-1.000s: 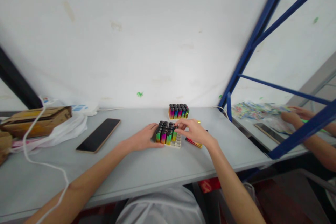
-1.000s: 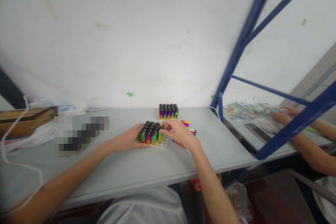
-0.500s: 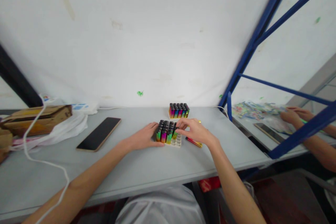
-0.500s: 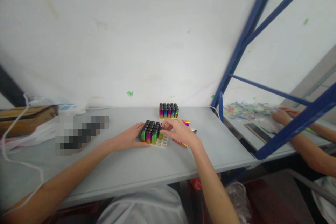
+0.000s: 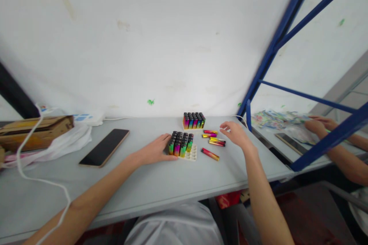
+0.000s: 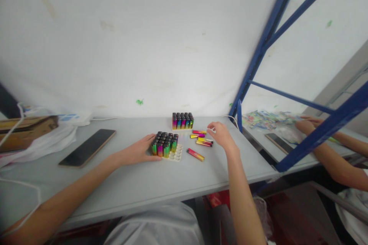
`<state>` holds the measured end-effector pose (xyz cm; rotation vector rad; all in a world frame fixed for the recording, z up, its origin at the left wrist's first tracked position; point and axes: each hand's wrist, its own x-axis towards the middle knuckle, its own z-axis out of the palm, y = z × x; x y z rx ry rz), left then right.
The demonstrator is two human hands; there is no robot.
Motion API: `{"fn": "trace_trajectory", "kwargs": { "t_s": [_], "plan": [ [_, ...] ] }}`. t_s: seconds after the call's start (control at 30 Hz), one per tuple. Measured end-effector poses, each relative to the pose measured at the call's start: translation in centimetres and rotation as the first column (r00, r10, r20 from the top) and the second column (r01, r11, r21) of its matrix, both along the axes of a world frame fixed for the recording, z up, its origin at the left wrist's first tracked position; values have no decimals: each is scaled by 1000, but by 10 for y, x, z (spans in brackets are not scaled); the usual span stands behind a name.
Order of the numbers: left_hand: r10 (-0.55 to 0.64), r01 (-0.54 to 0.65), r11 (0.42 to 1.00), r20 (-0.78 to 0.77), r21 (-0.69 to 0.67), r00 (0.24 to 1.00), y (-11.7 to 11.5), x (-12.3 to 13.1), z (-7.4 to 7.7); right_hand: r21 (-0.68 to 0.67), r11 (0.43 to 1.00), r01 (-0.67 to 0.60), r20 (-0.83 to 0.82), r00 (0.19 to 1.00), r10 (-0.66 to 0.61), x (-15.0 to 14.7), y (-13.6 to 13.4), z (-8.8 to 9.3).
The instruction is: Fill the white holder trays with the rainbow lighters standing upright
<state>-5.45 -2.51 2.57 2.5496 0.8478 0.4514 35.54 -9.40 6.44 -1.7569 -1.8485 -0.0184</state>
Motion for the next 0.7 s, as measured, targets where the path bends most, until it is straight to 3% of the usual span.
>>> {"fn": "trace_trajectory", "kwargs": {
  "t_s": [0.13,0.33,0.47,0.7],
  "plan": [
    [0,0,1000,3,-3,1000,1,0,-1,-61,998,-4,38,999,6,14,5,-14],
    [-5,4,1000,9,6,1000,0,-1,0,-97,981,-167,38,984,171,-9,17,-28],
    [-12,12,1000,-8,18,1000,-1,0,1,-201,972,-119,56,990,132,-18,21,-33],
    [-21,21,1000,18,15,1000,-1,0,2,-173,982,-75,17,997,80,-13,19,-31]
  ]
}}
